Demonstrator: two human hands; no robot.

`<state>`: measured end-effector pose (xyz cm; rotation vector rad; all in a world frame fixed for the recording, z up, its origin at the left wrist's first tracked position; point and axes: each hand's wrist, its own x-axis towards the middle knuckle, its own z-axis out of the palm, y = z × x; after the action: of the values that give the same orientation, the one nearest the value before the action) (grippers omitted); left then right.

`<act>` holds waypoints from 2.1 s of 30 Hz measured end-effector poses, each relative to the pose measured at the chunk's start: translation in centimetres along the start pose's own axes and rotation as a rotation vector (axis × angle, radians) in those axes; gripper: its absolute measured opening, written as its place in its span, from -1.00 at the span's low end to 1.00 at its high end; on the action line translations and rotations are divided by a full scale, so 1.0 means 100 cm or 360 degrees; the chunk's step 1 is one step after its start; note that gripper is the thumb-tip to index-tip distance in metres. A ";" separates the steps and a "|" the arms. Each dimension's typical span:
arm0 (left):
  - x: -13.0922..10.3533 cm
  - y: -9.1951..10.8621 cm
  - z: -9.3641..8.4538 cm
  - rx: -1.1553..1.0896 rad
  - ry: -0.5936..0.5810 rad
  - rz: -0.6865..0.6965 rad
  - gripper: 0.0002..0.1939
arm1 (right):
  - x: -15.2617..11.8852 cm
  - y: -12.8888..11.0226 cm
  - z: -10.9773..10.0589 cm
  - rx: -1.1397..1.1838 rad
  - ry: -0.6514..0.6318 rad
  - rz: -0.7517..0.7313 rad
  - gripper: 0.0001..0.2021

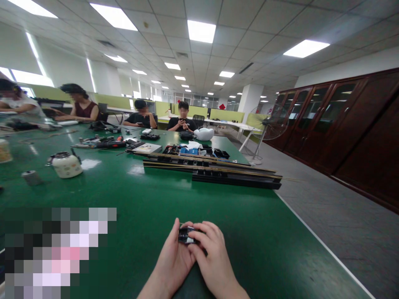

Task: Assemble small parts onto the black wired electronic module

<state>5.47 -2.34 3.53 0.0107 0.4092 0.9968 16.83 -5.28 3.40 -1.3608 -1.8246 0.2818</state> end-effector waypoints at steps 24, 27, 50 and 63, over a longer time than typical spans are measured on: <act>-0.001 0.006 -0.003 0.0216 -0.0080 -0.0052 -0.75 | -0.001 0.004 -0.002 0.0070 0.0053 0.0106 -0.63; 0.000 0.007 -0.004 0.0249 -0.0098 -0.0066 -0.77 | 0.000 0.004 -0.003 0.0175 0.0073 0.0140 -0.64; -0.001 0.007 -0.004 0.0326 -0.0212 -0.0016 -0.72 | -0.003 0.011 0.001 0.0236 0.0255 0.0195 -0.68; -0.001 0.006 -0.004 0.0345 -0.0203 0.0031 -0.66 | -0.003 0.012 0.002 0.0315 0.0224 0.0200 -0.64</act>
<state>4.79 -2.13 3.30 0.2728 0.3987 0.9615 17.53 -5.05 2.36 -1.3235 -1.5554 0.4114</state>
